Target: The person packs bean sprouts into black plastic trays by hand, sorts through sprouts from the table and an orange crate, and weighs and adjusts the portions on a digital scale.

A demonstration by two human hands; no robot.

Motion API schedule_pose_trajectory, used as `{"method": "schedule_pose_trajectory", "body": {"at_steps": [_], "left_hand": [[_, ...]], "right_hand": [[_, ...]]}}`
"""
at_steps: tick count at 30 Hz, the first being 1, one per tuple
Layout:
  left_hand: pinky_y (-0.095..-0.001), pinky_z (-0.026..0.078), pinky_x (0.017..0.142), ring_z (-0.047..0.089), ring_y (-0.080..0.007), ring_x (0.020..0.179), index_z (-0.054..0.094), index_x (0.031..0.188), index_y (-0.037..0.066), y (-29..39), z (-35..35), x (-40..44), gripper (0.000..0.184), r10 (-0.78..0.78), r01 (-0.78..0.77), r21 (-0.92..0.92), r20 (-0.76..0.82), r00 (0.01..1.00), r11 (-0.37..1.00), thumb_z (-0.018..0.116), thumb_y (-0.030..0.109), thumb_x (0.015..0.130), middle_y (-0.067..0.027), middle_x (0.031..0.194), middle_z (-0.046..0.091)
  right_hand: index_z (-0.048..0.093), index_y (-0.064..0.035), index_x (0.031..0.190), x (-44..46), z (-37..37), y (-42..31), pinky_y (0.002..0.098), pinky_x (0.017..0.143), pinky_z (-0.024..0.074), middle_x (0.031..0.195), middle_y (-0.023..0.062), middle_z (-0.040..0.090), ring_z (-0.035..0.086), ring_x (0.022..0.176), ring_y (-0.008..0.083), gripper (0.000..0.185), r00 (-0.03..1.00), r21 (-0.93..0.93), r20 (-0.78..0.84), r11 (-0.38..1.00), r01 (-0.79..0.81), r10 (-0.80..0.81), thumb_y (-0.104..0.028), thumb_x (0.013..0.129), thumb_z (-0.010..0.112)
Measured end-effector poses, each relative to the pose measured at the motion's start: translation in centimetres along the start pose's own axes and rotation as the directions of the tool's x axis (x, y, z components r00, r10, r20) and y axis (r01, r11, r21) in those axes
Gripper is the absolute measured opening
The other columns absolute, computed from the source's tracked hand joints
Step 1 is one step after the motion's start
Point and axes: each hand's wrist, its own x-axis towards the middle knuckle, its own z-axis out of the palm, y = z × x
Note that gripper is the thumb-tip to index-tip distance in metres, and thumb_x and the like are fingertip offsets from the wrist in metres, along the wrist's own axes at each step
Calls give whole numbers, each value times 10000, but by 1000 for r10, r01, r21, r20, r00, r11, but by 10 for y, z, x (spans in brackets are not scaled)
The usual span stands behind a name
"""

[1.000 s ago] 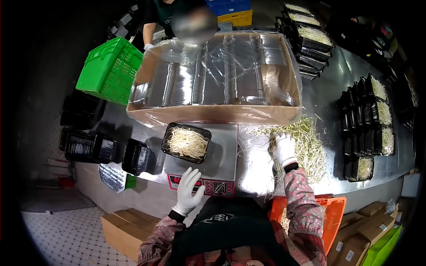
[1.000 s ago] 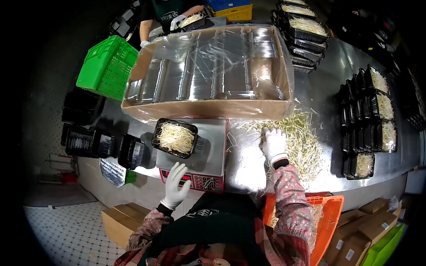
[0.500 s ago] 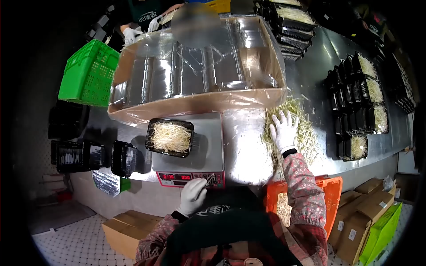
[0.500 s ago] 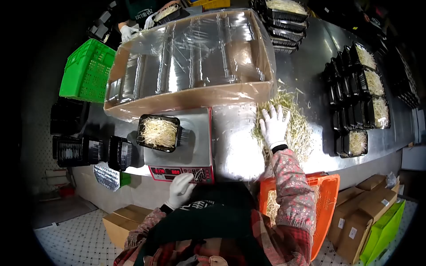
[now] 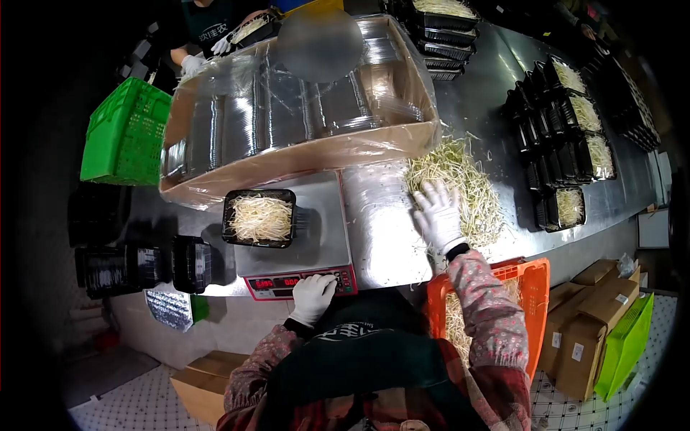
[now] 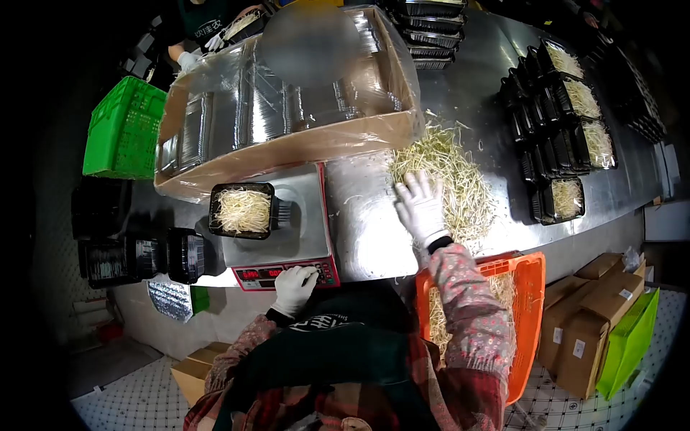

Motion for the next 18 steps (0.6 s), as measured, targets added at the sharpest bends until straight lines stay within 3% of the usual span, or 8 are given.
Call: {"method": "schedule_pose_trajectory", "body": {"at_steps": [3, 4, 6, 8, 10, 14, 17, 18], "left_hand": [[-368, 471, 562, 624, -232, 616, 676, 852, 176, -1, -4, 5, 118, 10, -9, -21, 34, 999, 1000, 769, 135, 791, -6, 694, 601], [-368, 471, 562, 624, -232, 616, 676, 852, 176, -1, -5, 6, 118, 18, -18, -16, 33, 999, 1000, 769, 135, 791, -6, 694, 601], [-374, 465, 556, 619, -229, 610, 666, 827, 174, -2, -8, 8, 115, 64, -56, -90, 86, 994, 994, 755, 111, 789, -6, 691, 596], [-357, 480, 561, 633, -224, 619, 684, 830, 158, 9, -18, 11, 111, 53, -39, -113, 122, 991, 993, 754, 89, 778, -14, 711, 627], [-329, 503, 576, 650, -222, 633, 706, 834, 128, 26, -27, 18, 105, -57, 102, -374, 132, 990, 922, 762, 69, 769, -34, 748, 667], [-284, 497, 584, 652, -162, 636, 722, 863, 67, 72, -41, 71, 88, -98, 134, -594, 93, 991, 793, 760, 20, 799, -63, 769, 683], [-264, 497, 619, 641, -130, 675, 724, 902, 47, 82, -1, 105, 93, -43, 116, -643, 128, 991, 757, 756, 21, 819, -48, 800, 677], [-253, 504, 648, 645, -118, 711, 724, 937, 32, 86, 8, 116, 114, -11, 133, -614, 198, 980, 778, 750, 13, 828, -49, 842, 683]], "right_hand": [[466, -156, 1492, 9, 85, -90, 638, 1191, 163, 1558, 104, 417, 281, 1502, 348, 715, 957, 189, -168, 945, 268, -238, -401, 859, 688], [423, -140, 1524, 8, 85, -124, 638, 1197, 147, 1573, 102, 406, 260, 1514, 346, 729, 941, 123, 34, 936, 331, -337, -391, 880, 655], [395, -112, 1541, 6, 97, -124, 625, 1208, 127, 1585, 106, 393, 240, 1521, 342, 715, 926, 117, 81, 926, 358, -368, -363, 908, 612], [413, -94, 1525, 11, 90, -64, 634, 1207, 104, 1601, 110, 375, 225, 1526, 340, 653, 977, 192, 50, 962, 193, -206, -345, 942, 564], [449, -101, 1496, 15, 63, -1, 651, 1198, 100, 1602, 116, 375, 240, 1518, 341, 595, 997, -226, 67, 974, -9, 25, -329, 957, 555], [531, -132, 1410, -22, 2, -20, 665, 1169, 190, 1543, 154, 422, 280, 1478, 420, 699, 984, 85, -109, 987, -135, 144, -374, 797, 761], [432, -159, 1512, -69, 17, -79, 696, 1164, 198, 1617, 140, 306, 221, 1511, 432, 1011, 933, 241, 128, 923, 299, -336, -479, 642, 834], [393, -181, 1533, -74, 42, -78, 698, 1169, 181, 1627, 140, 281, 182, 1520, 437, 1087, 939, 93, 109, 944, 317, -326, -498, 601, 854]]}}
